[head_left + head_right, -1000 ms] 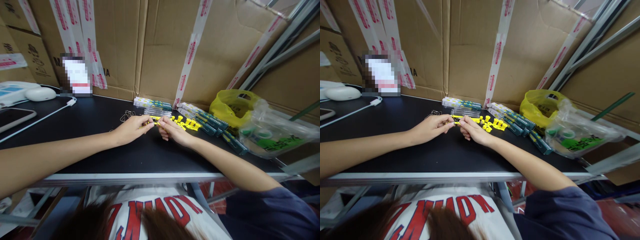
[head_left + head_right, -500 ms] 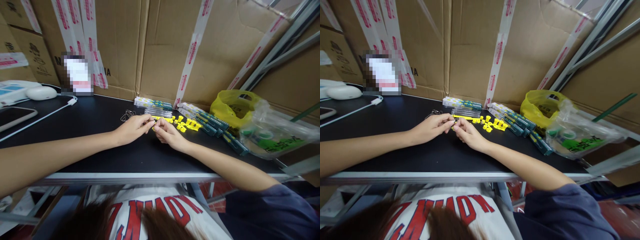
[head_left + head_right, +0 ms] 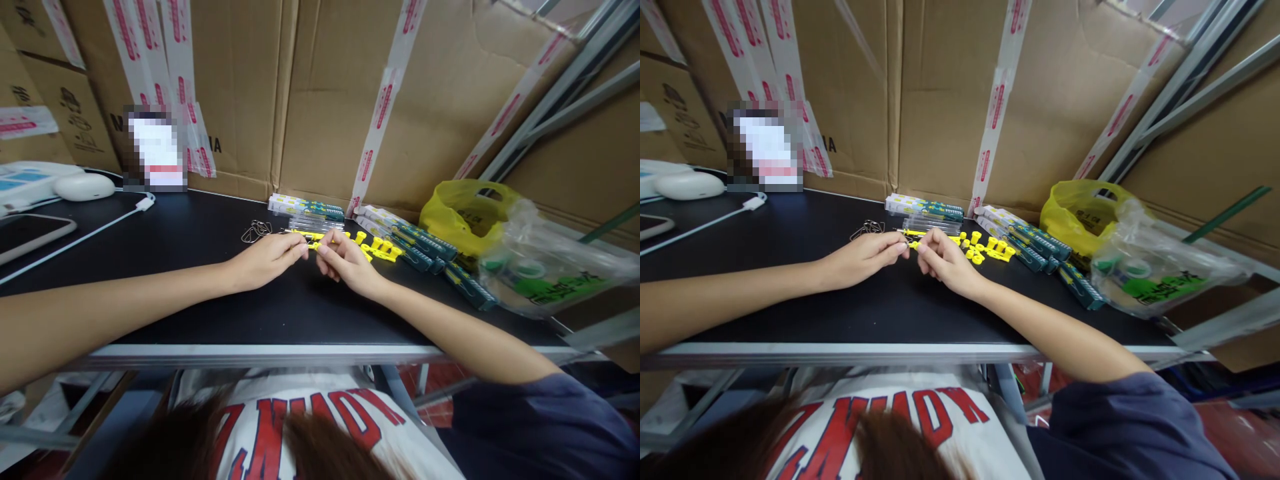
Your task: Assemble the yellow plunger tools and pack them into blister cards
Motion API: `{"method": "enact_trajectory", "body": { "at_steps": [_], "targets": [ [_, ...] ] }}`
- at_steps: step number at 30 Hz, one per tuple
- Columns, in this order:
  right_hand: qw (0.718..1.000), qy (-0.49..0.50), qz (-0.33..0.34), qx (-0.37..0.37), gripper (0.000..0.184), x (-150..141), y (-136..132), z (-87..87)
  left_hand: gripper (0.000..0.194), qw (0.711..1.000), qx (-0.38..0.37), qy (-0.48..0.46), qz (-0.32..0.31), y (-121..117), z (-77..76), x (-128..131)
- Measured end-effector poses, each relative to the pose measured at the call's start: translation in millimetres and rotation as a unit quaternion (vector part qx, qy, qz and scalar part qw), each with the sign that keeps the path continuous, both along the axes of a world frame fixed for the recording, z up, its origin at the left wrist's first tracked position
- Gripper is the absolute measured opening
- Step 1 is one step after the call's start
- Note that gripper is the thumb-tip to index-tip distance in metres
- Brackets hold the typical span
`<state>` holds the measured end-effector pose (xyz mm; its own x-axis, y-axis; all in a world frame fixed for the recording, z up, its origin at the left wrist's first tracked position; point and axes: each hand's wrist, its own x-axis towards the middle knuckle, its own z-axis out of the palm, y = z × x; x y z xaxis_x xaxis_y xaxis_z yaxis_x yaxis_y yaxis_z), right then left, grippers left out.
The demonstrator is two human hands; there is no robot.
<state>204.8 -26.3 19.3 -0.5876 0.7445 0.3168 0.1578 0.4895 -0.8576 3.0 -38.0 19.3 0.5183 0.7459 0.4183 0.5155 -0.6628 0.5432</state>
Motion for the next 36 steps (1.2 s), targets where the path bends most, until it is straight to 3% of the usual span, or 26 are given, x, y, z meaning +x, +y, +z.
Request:
{"method": "enact_trajectory", "body": {
  "at_steps": [12, 36],
  "targets": [
    [0.974, 0.06, 0.066, -0.208, 0.026, -4, -5, 0.4, 0.028, 1.0, 0.013, -0.001, -0.005, 0, -3.5, 0],
    [0.95, 0.039, 0.129, -0.282, 0.016, -2, -5, 0.6, 0.027, 0.993, 0.086, 0.055, 0.055, -1, -7.2, 0]
  ]
}}
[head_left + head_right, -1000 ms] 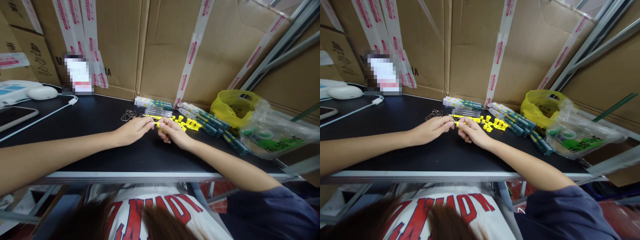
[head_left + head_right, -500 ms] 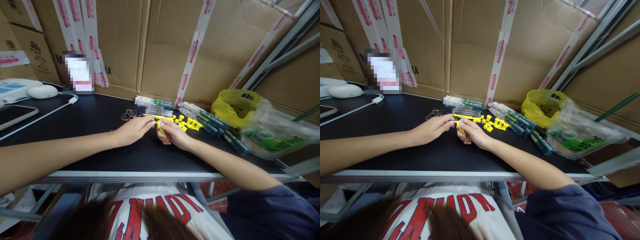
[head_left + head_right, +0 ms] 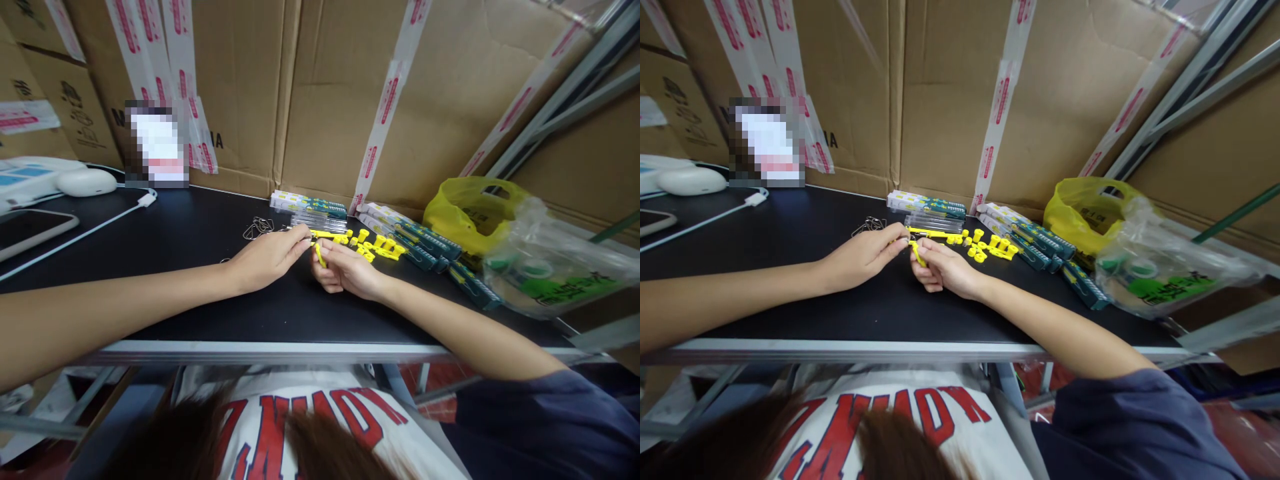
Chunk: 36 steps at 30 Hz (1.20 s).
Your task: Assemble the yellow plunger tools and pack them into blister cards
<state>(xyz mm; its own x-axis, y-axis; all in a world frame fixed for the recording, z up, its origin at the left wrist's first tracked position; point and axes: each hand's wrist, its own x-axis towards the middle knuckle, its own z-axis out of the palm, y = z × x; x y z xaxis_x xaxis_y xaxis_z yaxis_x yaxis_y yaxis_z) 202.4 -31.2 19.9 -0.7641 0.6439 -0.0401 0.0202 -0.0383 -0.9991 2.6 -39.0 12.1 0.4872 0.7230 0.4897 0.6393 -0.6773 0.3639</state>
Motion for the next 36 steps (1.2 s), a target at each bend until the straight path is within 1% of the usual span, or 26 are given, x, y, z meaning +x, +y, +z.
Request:
{"method": "enact_trajectory", "body": {
  "at_steps": [6, 10, 14, 19, 23, 25, 30, 36],
  "targets": [
    [1.0, 0.012, 0.002, -0.006, 0.015, -2.3, -1.8, 1.4, 0.026, 0.999, -0.039, 0.004, -0.023, -0.8, 0.9, -0.1],
    [1.0, 0.012, -0.009, -0.011, 0.016, -3.6, -1.6, 0.8, 0.024, 0.999, -0.043, 0.017, -0.026, -1.0, 1.4, 0.3],
    [1.0, 0.015, -0.004, -0.028, 0.017, -3.2, 0.4, 0.4, 0.024, 0.999, -0.026, 0.036, -0.009, -1.7, 2.2, 1.0],
    [0.996, 0.027, 0.035, -0.083, 0.021, -3.1, 0.8, 4.2, 0.025, 0.996, 0.014, 0.088, 0.023, -3.6, 3.9, 2.7],
    [0.989, 0.039, 0.063, -0.129, 0.024, -4.3, 0.2, 6.2, 0.026, 0.995, 0.038, 0.091, 0.03, -5.9, 6.4, 5.7],
    [0.986, 0.048, 0.062, -0.147, 0.023, -4.4, 0.4, 6.2, 0.026, 0.995, 0.038, 0.089, 0.032, -7.1, 7.6, 6.8],
    [0.985, 0.071, 0.032, -0.157, 0.025, -4.0, 1.8, 6.0, 0.026, 0.996, 0.033, 0.078, 0.025, -8.1, 7.8, 6.6],
    [0.985, 0.069, 0.048, -0.152, 0.024, -2.9, 4.6, 3.3, 0.026, 0.996, 0.03, 0.087, 0.023, -6.3, 5.5, 7.0]
  ]
}}
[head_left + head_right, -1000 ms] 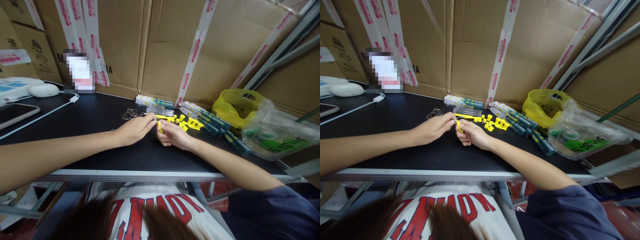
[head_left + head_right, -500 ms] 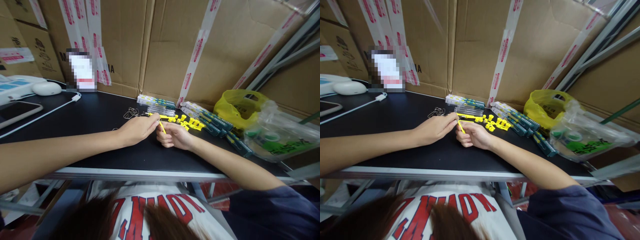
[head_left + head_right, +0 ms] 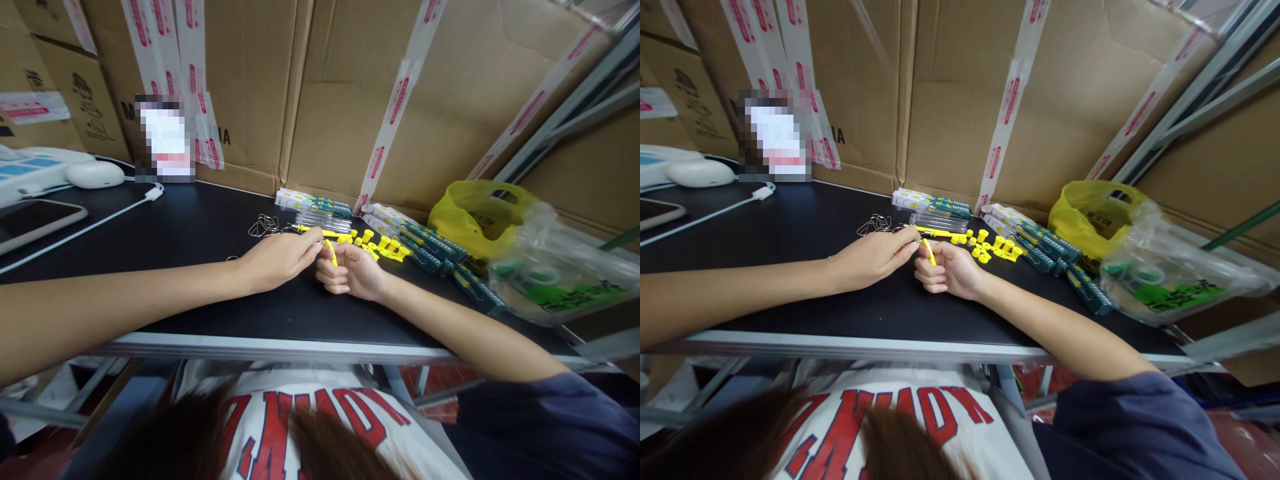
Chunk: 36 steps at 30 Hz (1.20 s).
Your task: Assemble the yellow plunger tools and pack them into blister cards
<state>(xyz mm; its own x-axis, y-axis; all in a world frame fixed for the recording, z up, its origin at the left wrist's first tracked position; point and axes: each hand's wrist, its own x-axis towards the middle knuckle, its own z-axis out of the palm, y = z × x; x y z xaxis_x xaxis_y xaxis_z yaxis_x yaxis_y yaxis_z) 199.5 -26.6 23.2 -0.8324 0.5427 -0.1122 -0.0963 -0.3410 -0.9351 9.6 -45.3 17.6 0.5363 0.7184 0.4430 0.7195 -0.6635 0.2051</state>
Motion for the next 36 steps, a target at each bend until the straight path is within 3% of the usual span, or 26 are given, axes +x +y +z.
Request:
{"method": "enact_trajectory", "body": {
  "at_steps": [18, 28, 36],
  "targets": [
    [0.999, -0.035, -0.005, 0.034, 0.014, -2, -5, 3.4, 0.025, 0.999, 0.022, 0.02, 0.015, -1, 2.1, 0],
    [0.997, -0.062, -0.015, 0.043, 0.011, -2, -7, 5.1, 0.019, 0.994, 0.039, 0.097, 0.027, 3, 0.8, -5],
    [0.992, -0.09, -0.037, 0.083, 0.01, -6, -10, 5.4, 0.026, 1.0, 0.005, 0.027, 0.004, 0, 1.6, -2]
  ]
}}
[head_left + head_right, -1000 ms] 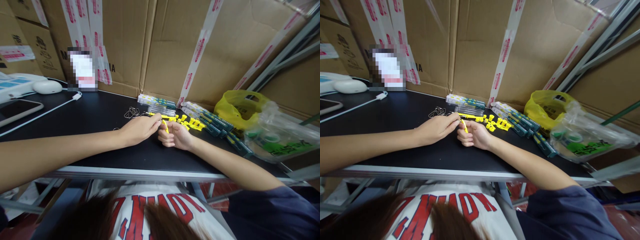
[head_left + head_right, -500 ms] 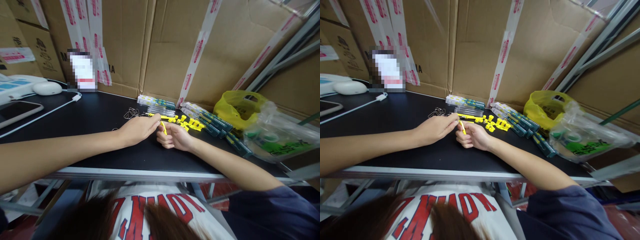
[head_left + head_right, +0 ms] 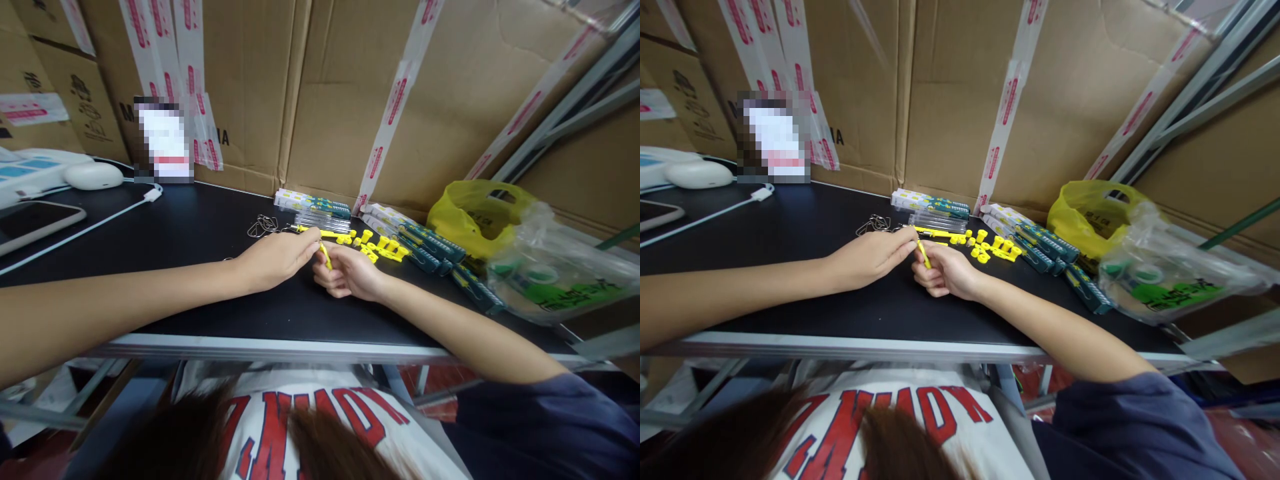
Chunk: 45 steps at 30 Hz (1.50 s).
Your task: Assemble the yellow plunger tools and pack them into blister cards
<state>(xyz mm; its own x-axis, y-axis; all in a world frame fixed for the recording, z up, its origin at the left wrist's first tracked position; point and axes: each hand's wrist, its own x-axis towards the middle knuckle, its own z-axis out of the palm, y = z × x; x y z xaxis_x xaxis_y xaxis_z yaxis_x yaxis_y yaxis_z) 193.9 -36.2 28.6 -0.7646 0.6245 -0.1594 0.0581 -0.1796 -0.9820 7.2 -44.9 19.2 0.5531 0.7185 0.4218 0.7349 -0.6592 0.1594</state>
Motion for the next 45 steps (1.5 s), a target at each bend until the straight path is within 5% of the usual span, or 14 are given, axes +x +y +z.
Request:
{"method": "enact_trajectory", "body": {
  "at_steps": [6, 12, 17, 22, 27, 30, 36, 45],
  "targets": [
    [0.993, -0.025, -0.067, 0.092, 0.019, -4, -5, -7.5, 0.028, 1.0, -0.015, -0.012, 0.0, 2, -2.1, -1],
    [0.95, -0.044, -0.092, 0.296, 0.026, 1, -2, -15.5, 0.03, 0.995, -0.06, -0.065, -0.041, 4, 0.5, -1],
    [0.853, -0.134, -0.091, 0.496, 0.019, 7, 5, -14.6, 0.033, 0.983, -0.113, -0.119, -0.078, 6, -0.1, -2],
    [0.736, -0.285, -0.077, 0.609, 0.013, 14, 10, -8.5, 0.037, 0.966, -0.202, -0.141, -0.074, 7, -0.8, -2],
    [0.644, -0.303, -0.055, 0.7, 0.021, 17, 12, -1.2, 0.033, 0.885, -0.415, -0.206, -0.052, 2, 4.0, 1],
    [0.627, -0.295, -0.05, 0.72, 0.023, 18, 12, 1.4, 0.034, 0.826, -0.512, -0.232, -0.032, 1, 6.7, 3],
    [0.593, -0.318, -0.055, 0.737, 0.02, 22, 18, 3.5, 0.036, 0.763, -0.585, -0.271, -0.041, 4, 5.9, 4],
    [0.564, -0.278, -0.074, 0.774, 0.021, 29, 29, -0.8, 0.027, 0.763, -0.559, -0.314, -0.084, 2, 4.1, 3]
  ]
}}
